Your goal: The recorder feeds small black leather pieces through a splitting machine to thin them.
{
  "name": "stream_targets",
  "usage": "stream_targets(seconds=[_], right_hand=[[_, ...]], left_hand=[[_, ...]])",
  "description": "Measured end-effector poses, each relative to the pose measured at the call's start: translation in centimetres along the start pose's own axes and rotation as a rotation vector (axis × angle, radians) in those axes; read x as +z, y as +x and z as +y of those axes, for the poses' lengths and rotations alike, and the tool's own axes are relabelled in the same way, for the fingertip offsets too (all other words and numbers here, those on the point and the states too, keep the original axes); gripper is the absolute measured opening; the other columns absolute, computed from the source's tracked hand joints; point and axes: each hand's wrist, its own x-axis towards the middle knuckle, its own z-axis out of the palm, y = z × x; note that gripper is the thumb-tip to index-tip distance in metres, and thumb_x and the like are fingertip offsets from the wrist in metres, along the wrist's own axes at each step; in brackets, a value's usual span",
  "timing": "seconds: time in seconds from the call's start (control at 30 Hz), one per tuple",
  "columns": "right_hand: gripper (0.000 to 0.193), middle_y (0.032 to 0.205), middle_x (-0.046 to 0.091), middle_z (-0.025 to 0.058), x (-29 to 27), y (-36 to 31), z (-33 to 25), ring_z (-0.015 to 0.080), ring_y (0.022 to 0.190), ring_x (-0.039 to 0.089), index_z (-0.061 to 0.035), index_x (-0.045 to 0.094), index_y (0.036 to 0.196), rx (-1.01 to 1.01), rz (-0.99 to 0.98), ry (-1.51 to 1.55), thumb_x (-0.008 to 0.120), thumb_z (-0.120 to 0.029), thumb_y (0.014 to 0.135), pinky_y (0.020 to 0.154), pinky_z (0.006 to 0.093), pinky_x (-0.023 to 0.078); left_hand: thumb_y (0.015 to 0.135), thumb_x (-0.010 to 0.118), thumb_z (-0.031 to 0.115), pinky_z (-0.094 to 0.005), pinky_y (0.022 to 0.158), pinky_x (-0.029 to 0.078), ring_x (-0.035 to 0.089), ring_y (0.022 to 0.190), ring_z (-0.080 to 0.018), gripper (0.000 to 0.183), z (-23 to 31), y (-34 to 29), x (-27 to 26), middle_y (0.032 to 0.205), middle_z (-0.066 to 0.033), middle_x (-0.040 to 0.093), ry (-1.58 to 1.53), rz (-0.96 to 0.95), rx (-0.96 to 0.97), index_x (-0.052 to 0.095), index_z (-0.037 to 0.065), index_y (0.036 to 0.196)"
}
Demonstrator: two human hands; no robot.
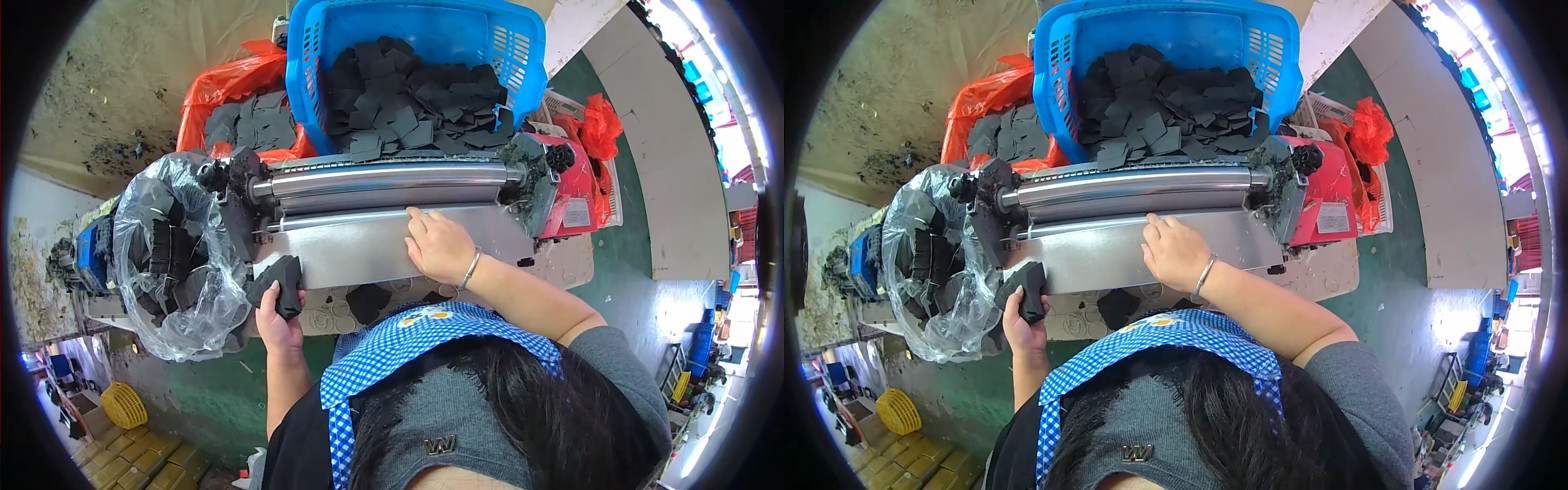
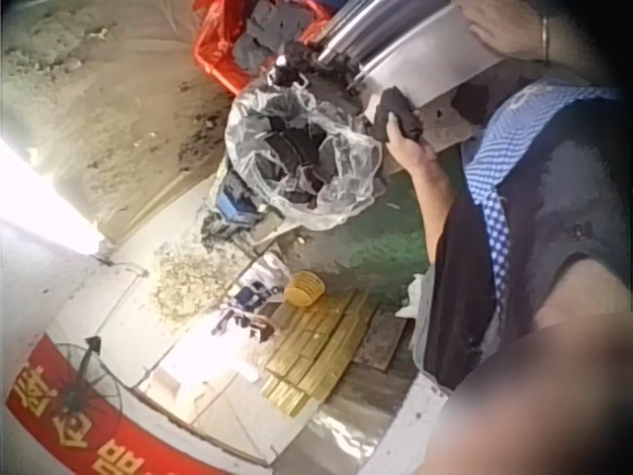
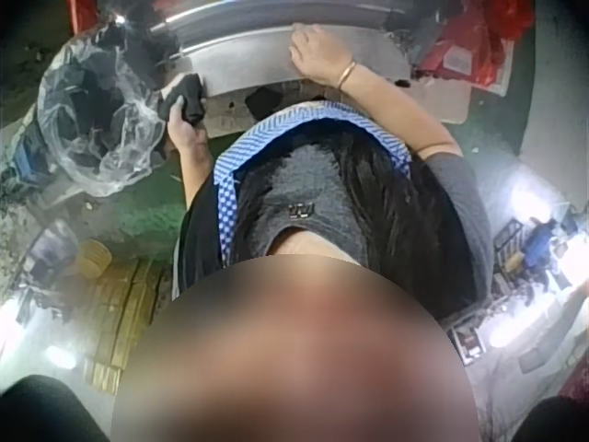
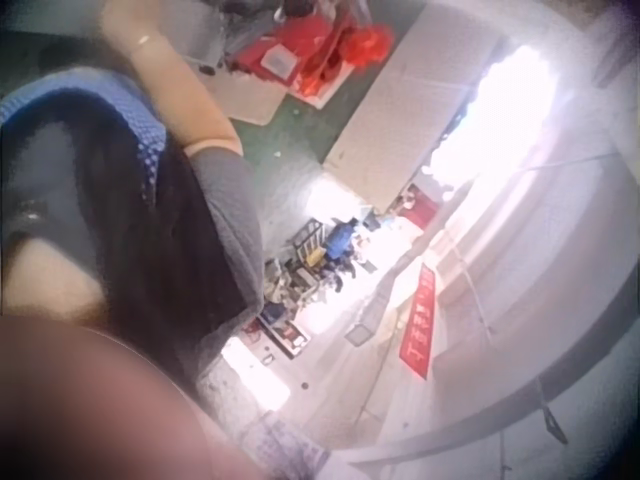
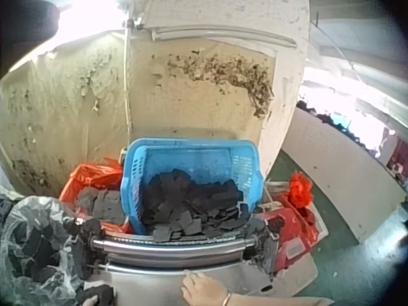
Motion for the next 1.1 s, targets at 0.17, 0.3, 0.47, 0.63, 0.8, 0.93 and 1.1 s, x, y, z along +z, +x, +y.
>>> stream_targets(seconds=[0.17,0.3,0.47,0.63,0.8,0.93,1.1], right_hand=[[0.023,0.110,0.056,0.0192,-0.5,0.2,-0.2,0.0312,0.087,0.056,0.0012,0.052,0.093,0.011,-0.009,-0.010,0.056,-0.017,0.079,0.073,0.0388,0.050],[0.021,0.096,0.058,0.0149,-1.6,0.5,0.5,0.0302,0.080,0.056,-0.0017,0.053,0.087,0.080,-0.112,-0.079,0.054,-0.022,0.082,0.066,0.0393,0.050],[0.027,0.080,0.056,0.0102,-4.0,-1.2,3.9,0.0285,0.075,0.056,-0.0050,0.054,0.083,0.208,-0.074,-0.299,0.056,-0.032,0.081,0.064,0.0386,0.050],[0.030,0.077,0.054,0.0097,-12.7,-5.0,3.1,0.0297,0.073,0.055,-0.0055,0.052,0.083,0.270,0.323,-0.516,0.067,-0.030,0.074,0.058,0.0399,0.046],[0.026,0.076,0.062,0.0137,-14.9,-14.7,8.8,0.0324,0.073,0.060,-0.0043,0.056,0.086,0.840,-0.010,-0.523,0.068,-0.024,0.074,0.063,0.0413,0.048],[0.023,0.074,0.064,0.0113,-10.2,-21.0,13.6,0.0261,0.070,0.063,-0.0042,0.059,0.087,1.029,-0.268,-0.149,0.069,-0.019,0.073,0.063,0.0366,0.049],[0.025,0.075,0.064,0.0053,-7.8,-20.7,14.5,0.0134,0.064,0.060,-0.0044,0.060,0.093,1.163,0.649,-0.004,0.071,-0.014,0.072,0.059,0.0304,0.048]], left_hand=[[0.084,0.054,0.016,-0.0298,0.051,0.050,0.061,0.058,-0.0201,0.024,0.0,-0.1,0.2,0.079,-0.0114,0.063,0.000,-0.008,0.003,0.057,-0.003,0.099],[0.084,0.054,0.016,-0.0296,0.052,0.050,0.061,0.058,-0.0206,0.025,0.0,-0.1,0.1,0.081,-0.0122,0.063,-0.001,-0.013,-0.013,0.057,-0.003,0.100],[0.084,0.055,0.017,-0.0299,0.052,0.050,0.061,0.060,-0.0216,0.027,-0.1,0.2,-0.1,0.084,-0.0125,0.063,-0.012,-0.036,-0.014,0.056,-0.003,0.102],[0.085,0.055,0.017,-0.0299,0.056,0.050,0.061,0.064,-0.0221,0.028,-0.7,0.1,-0.6,0.088,-0.0126,0.063,-0.044,-0.017,0.003,0.055,-0.004,0.103],[0.085,0.056,0.017,-0.0304,0.057,0.050,0.061,0.065,-0.0227,0.028,-0.4,0.2,0.9,0.088,-0.0133,0.062,-0.079,-0.027,0.032,0.055,-0.005,0.103],[0.085,0.056,0.017,-0.0311,0.058,0.050,0.060,0.066,-0.0240,0.030,0.0,2.3,1.0,0.086,-0.0145,0.061,-0.036,-0.045,0.030,0.053,-0.007,0.103],[0.085,0.055,0.016,-0.0316,0.058,0.050,0.060,0.067,-0.0246,0.028,0.3,1.5,0.6,0.085,-0.0147,0.060,-0.011,-0.062,-0.029,0.053,-0.007,0.101]])
